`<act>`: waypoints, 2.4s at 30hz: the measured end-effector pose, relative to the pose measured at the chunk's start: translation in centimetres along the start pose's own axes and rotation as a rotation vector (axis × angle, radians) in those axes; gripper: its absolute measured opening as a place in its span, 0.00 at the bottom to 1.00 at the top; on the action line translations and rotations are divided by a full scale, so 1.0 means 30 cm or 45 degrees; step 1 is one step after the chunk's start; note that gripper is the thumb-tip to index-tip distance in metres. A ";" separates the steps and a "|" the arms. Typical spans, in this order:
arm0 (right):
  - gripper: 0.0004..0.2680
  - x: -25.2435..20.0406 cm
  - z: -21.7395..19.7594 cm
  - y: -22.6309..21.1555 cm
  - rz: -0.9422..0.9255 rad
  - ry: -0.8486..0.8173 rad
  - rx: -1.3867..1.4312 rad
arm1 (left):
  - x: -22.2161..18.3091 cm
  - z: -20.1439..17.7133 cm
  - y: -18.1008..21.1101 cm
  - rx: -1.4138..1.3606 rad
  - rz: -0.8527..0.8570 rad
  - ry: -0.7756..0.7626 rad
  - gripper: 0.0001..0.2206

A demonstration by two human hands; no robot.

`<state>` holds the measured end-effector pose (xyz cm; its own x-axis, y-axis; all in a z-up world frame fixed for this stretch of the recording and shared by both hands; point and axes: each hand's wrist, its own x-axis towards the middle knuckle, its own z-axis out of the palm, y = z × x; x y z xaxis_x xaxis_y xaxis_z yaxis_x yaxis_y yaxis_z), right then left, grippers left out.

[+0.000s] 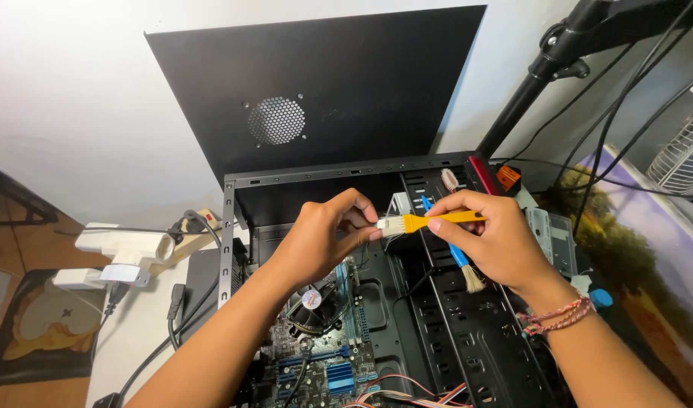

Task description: Remove and clean a RAM module from a computer motherboard using a brush.

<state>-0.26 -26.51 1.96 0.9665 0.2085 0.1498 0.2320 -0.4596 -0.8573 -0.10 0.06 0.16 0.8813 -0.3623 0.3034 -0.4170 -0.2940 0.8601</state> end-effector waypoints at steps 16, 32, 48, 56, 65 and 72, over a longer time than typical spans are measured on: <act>0.05 0.000 -0.004 -0.021 0.082 0.006 -0.197 | 0.002 0.005 -0.002 -0.024 0.022 -0.031 0.11; 0.06 -0.001 -0.006 -0.008 -0.046 0.044 -0.023 | -0.006 -0.001 0.004 -0.037 0.006 -0.062 0.09; 0.05 -0.003 0.021 -0.001 -0.110 0.026 -0.233 | -0.006 -0.002 0.005 -0.034 0.081 -0.065 0.08; 0.05 0.006 0.010 0.016 0.032 0.020 0.027 | -0.003 0.001 0.007 -0.034 0.070 -0.045 0.08; 0.05 0.000 0.003 0.000 -0.134 0.050 -0.071 | -0.002 0.002 0.005 0.003 -0.006 -0.048 0.09; 0.05 -0.007 0.002 -0.017 -0.073 0.120 -0.287 | 0.003 0.006 0.001 0.001 -0.020 -0.062 0.09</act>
<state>-0.60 -26.27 2.32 0.9545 0.1631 0.2498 0.2954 -0.6326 -0.7159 -0.08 -0.13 0.13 0.8760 -0.4000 0.2696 -0.4033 -0.3007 0.8643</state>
